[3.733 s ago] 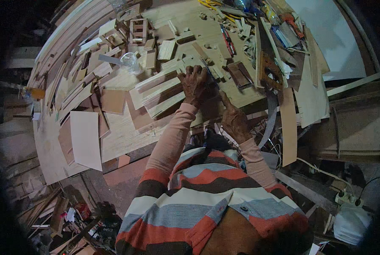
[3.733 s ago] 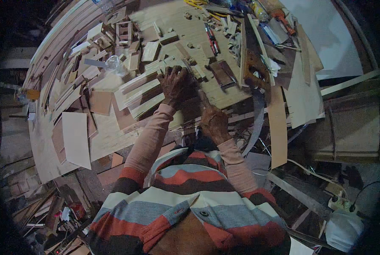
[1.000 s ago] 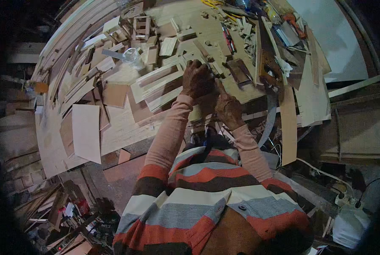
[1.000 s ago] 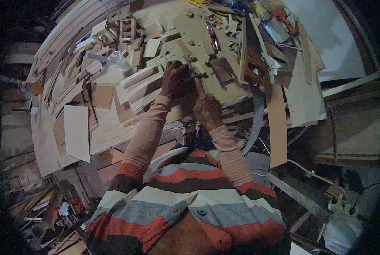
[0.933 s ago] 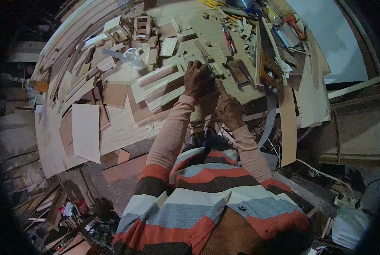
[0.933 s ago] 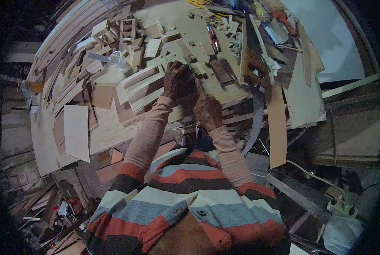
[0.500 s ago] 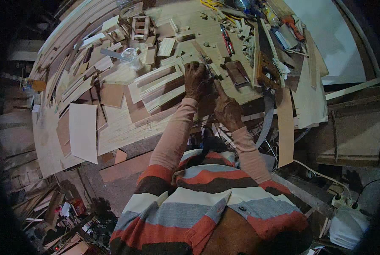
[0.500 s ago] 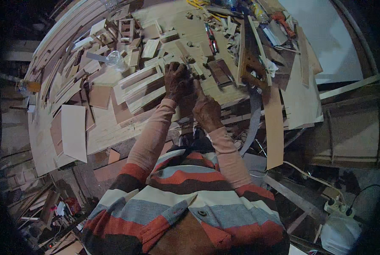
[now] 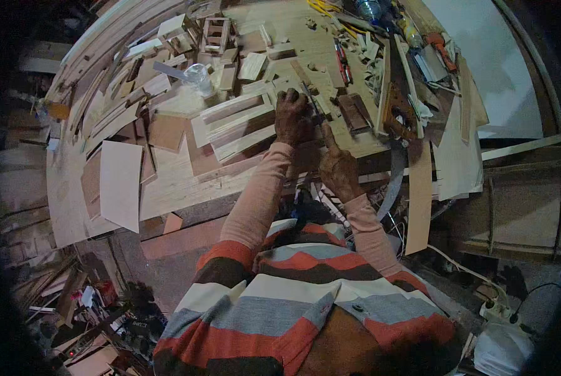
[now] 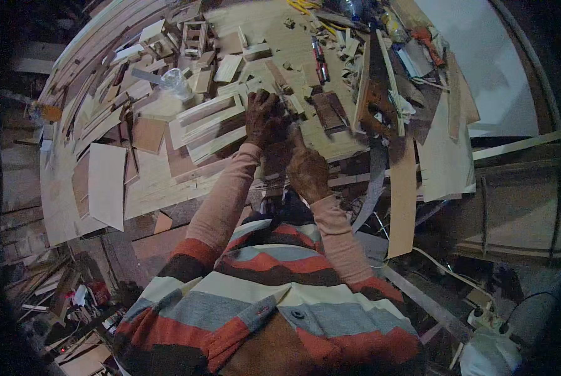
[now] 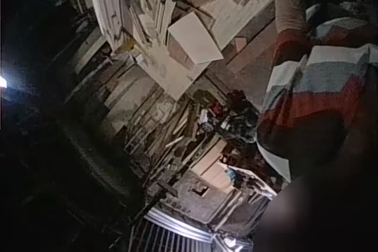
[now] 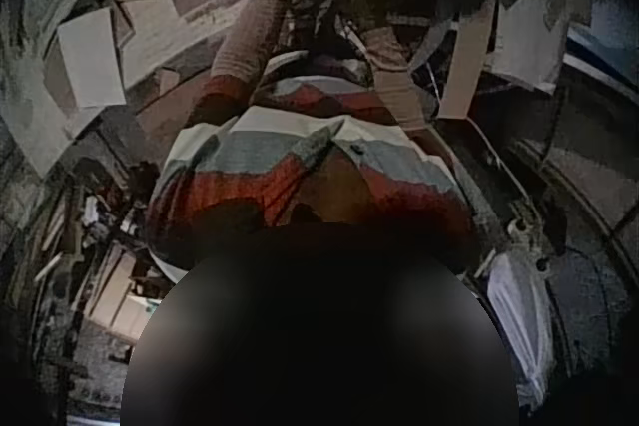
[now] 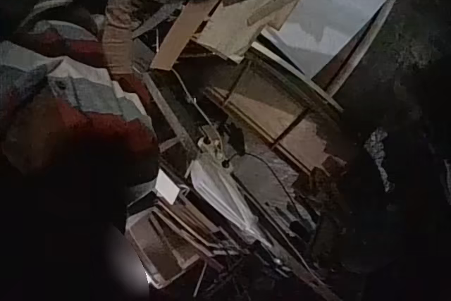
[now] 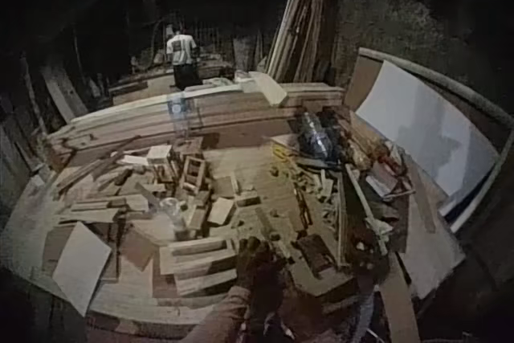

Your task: Apply glue to wood pieces and assemble them according to a design.

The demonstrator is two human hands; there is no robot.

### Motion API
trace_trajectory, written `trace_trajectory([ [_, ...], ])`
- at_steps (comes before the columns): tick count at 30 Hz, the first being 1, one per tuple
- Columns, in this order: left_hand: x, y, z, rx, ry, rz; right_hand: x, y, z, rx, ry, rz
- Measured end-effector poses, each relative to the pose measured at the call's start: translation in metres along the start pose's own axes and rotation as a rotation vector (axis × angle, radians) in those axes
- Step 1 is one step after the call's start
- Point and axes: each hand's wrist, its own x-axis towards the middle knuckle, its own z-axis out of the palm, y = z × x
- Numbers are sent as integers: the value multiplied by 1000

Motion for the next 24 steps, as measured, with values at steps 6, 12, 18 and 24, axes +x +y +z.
trace_trajectory([
  [6,3,10,-9,-8,50,107,1,14,2,-75,39,-59],
  [12,6,-5,1,58,-36,-19,-10,22,-1,236,143,-231],
  [18,1,-8,5,26,-3,22,-18,18,-10,-57,-73,-70],
  [24,2,-8,2,79,-31,31,-14,29,9,188,-128,-63],
])
